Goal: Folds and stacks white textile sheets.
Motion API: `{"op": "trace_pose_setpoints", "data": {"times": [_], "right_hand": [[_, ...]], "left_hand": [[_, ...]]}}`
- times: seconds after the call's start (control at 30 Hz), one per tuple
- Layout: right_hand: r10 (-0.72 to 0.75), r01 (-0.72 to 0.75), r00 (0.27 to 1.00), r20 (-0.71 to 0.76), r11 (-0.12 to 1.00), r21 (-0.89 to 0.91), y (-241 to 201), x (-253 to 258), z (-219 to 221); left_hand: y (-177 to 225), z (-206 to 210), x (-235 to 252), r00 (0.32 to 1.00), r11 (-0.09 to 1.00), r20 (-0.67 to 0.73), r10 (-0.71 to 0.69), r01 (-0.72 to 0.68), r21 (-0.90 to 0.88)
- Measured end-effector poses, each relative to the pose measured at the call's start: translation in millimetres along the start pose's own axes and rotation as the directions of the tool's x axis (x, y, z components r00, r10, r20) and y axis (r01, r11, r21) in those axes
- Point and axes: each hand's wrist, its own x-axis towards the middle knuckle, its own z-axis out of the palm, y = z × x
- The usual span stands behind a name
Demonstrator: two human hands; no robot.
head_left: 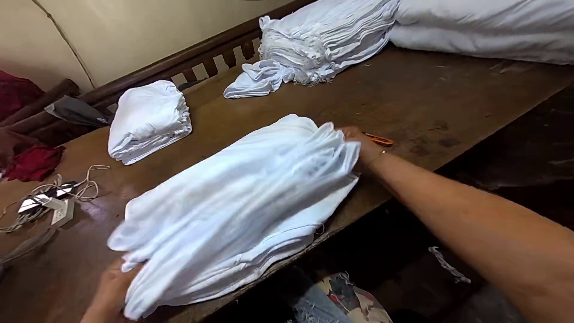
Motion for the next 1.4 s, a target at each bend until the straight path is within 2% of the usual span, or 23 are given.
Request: {"op": "trace_pose_setpoints", "data": {"times": [0.07,0.17,0.3,0.33,0.4,0.47,0.57,0.63,0.7,0.8,0.9,0.97,1.03,1.17,1.23,1.33,1.4], "right_hand": [[0.087,-0.088,0.996,-0.02,0.995,-0.051,7,-1,2],[0.269,-0.27,0.962,-0.047,0.962,-0.027,-19,-8,-1],[0.389,-0.399,0.917,0.091,0.9,0.176,-54,-30,-18],[0.384,-0.394,0.919,0.094,0.907,0.151,-55,-36,-16],[0.384,-0.381,0.921,0.07,0.923,-0.052,-54,-43,-5],[0.37,-0.349,0.928,0.038,0.903,-0.248,-64,-38,3],[0.278,-0.271,0.961,-0.006,0.931,-0.246,-76,-36,-9],[0.28,-0.268,0.96,0.007,0.925,-0.27,-53,-43,-17],[0.336,-0.319,0.942,0.019,0.909,-0.269,-30,-51,-22],[0.308,-0.297,0.951,0.002,0.918,-0.264,-31,-56,-31],[0.167,-0.136,0.984,0.068,0.934,-0.331,-36,-59,-32],[0.047,-0.04,0.999,0.009,0.932,-0.359,-38,-53,-36],[0.091,-0.115,0.992,-0.084,0.925,-0.362,-36,-54,-38],[0.336,-0.335,0.939,-0.079,0.835,-0.437,-9,-61,-41],[0.366,-0.351,0.928,-0.063,0.807,-0.475,-21,-59,-44],[0.215,-0.142,0.975,0.06,0.804,-0.578,-42,-52,-54],[0.132,-0.01,0.98,0.148,0.78,-0.625,-53,-50,-60]], "left_hand": [[-14,4,1,0.999,0.997,-0.013,-0.034,0.033,-0.076],[-12,-5,-6,0.997,0.991,0.067,-0.025,0.034,-0.126],[-15,-17,-14,0.989,0.994,0.137,0.055,-0.041,-0.104],[-16,-13,-15,0.992,0.994,0.101,0.078,-0.069,-0.088],[-14,3,-17,0.996,0.991,-0.027,0.09,-0.092,-0.102],[-5,10,-18,0.995,0.985,-0.091,0.043,-0.058,-0.16],[-4,-3,-20,0.999,0.993,-0.008,0.048,-0.049,-0.108],[-26,-9,-19,0.995,0.995,0.053,0.09,-0.088,-0.049],[-44,-12,-17,0.99,0.989,0.055,0.131,-0.126,-0.078],[-43,-12,-26,0.995,0.992,0.013,0.101,-0.099,-0.081],[-30,-8,-29,0.997,0.996,-0.055,0.056,-0.06,-0.062],[-22,-10,-33,0.998,0.995,-0.044,0.046,-0.049,-0.081],[-24,-18,-36,1.0,0.998,0.004,0.024,-0.024,-0.059],[-47,-24,-31,0.997,0.998,0.073,-0.004,-0.001,0.069],[-41,-25,-36,0.998,0.995,0.053,0.021,-0.026,0.092],[-11,-28,-47,0.995,0.978,0.02,0.094,-0.096,0.186],[8,-31,-52,0.994,0.948,0.008,0.108,-0.106,0.3]]}}
